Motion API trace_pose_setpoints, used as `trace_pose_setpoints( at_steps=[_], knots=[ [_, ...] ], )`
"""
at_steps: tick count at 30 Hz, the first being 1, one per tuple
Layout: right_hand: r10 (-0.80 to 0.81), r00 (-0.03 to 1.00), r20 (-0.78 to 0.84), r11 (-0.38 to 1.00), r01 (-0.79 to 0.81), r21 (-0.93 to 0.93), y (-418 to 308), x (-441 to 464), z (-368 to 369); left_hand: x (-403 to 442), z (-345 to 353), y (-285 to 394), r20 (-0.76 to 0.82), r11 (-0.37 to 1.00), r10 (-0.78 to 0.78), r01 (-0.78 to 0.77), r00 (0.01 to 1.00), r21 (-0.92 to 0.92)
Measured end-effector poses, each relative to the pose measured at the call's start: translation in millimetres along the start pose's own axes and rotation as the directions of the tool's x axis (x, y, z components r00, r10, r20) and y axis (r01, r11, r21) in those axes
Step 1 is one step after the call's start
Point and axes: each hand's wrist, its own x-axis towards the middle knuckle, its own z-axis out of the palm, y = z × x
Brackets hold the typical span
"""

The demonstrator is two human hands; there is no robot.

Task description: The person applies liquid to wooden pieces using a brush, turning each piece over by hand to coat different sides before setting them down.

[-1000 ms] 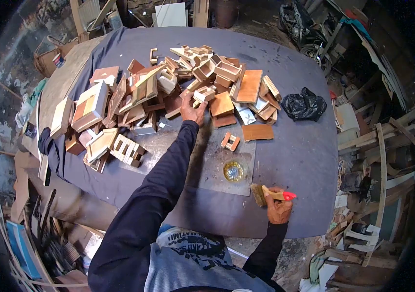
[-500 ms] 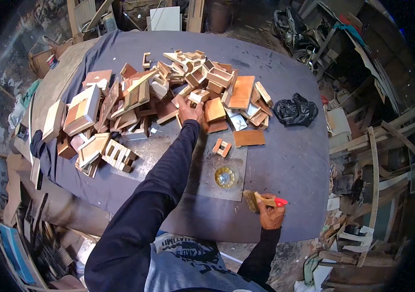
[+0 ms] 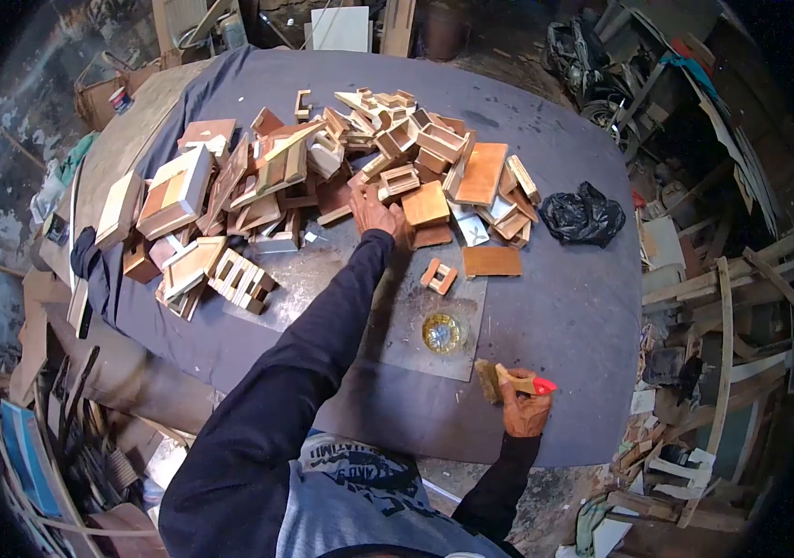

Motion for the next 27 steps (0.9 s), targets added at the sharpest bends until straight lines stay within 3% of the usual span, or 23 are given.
trace_pose_setpoints(
  at_steps=[3, 6, 7, 9, 10, 12, 14, 16, 18, 24, 25, 26, 27],
  knots=[
    [-0.116, 0.992, -0.052, 0.992, 0.113, -0.046, 9.9, 5.9, -1.4, -27.6, -36.2, 5.9, -0.002, 0.917, 0.217, -0.205, 0.976, -0.343],
    [-0.046, 0.997, -0.063, 0.998, 0.042, -0.050, 1.9, 13.2, -3.2, -61.2, -112.8, 45.6, 0.232, 0.795, 0.180, -0.002, 0.956, -0.607],
    [-0.094, 0.994, -0.048, 0.994, 0.091, -0.067, -5.6, 17.5, -4.4, -69.1, -132.5, 50.0, 0.231, 0.804, 0.155, 0.013, 0.960, -0.595],
    [-0.114, 0.993, -0.034, 0.992, 0.112, -0.066, -17.1, 23.4, -2.9, -79.7, -169.1, 57.9, 0.371, 0.664, 0.129, 0.198, 0.920, -0.721],
    [-0.135, 0.990, -0.049, 0.989, 0.132, -0.062, -24.6, 25.7, -0.9, -83.3, -188.4, 63.4, 0.362, 0.670, 0.107, 0.202, 0.926, -0.714],
    [-0.114, 0.993, -0.017, 0.990, 0.112, -0.089, -44.1, 30.0, 5.2, -84.7, -225.9, 78.9, 0.407, 0.496, 0.042, 0.334, 0.913, -0.801],
    [-0.094, 0.995, -0.037, 0.991, 0.090, -0.097, -57.0, 30.8, 13.7, -85.0, -267.1, 103.2, 0.387, 0.317, 0.044, 0.354, 0.921, -0.880],
    [-0.101, 0.995, -0.015, 0.988, 0.099, -0.118, -66.1, 30.5, 25.0, -89.0, -306.4, 123.1, 0.410, 0.210, 0.127, 0.380, 0.903, -0.901],
    [-0.114, 0.993, 0.010, 0.982, 0.114, -0.148, -75.0, 28.6, 34.4, -90.5, -341.6, 134.4, 0.499, 0.000, 0.233, 0.513, 0.835, -0.858],
    [-0.177, 0.983, 0.040, 0.971, 0.181, -0.154, -114.5, 11.0, 72.4, -89.5, -417.1, 151.4, 0.662, -0.276, 0.147, 0.674, 0.735, -0.686],
    [-0.180, 0.983, 0.046, 0.969, 0.185, -0.162, -118.9, 8.5, 76.3, -88.6, -430.9, 157.9, 0.690, -0.262, 0.038, 0.673, 0.723, -0.691],
    [-0.145, 0.988, 0.056, 0.968, 0.153, -0.196, -122.7, 6.3, 80.8, -91.3, -432.2, 156.9, 0.688, -0.271, 0.034, 0.669, 0.725, -0.692],
    [-0.107, 0.992, 0.066, 0.966, 0.119, -0.231, -126.4, 3.1, 85.3, -94.6, -431.1, 157.2, 0.654, 0.015, -0.054, 0.656, 0.754, -0.755]
  ],
)
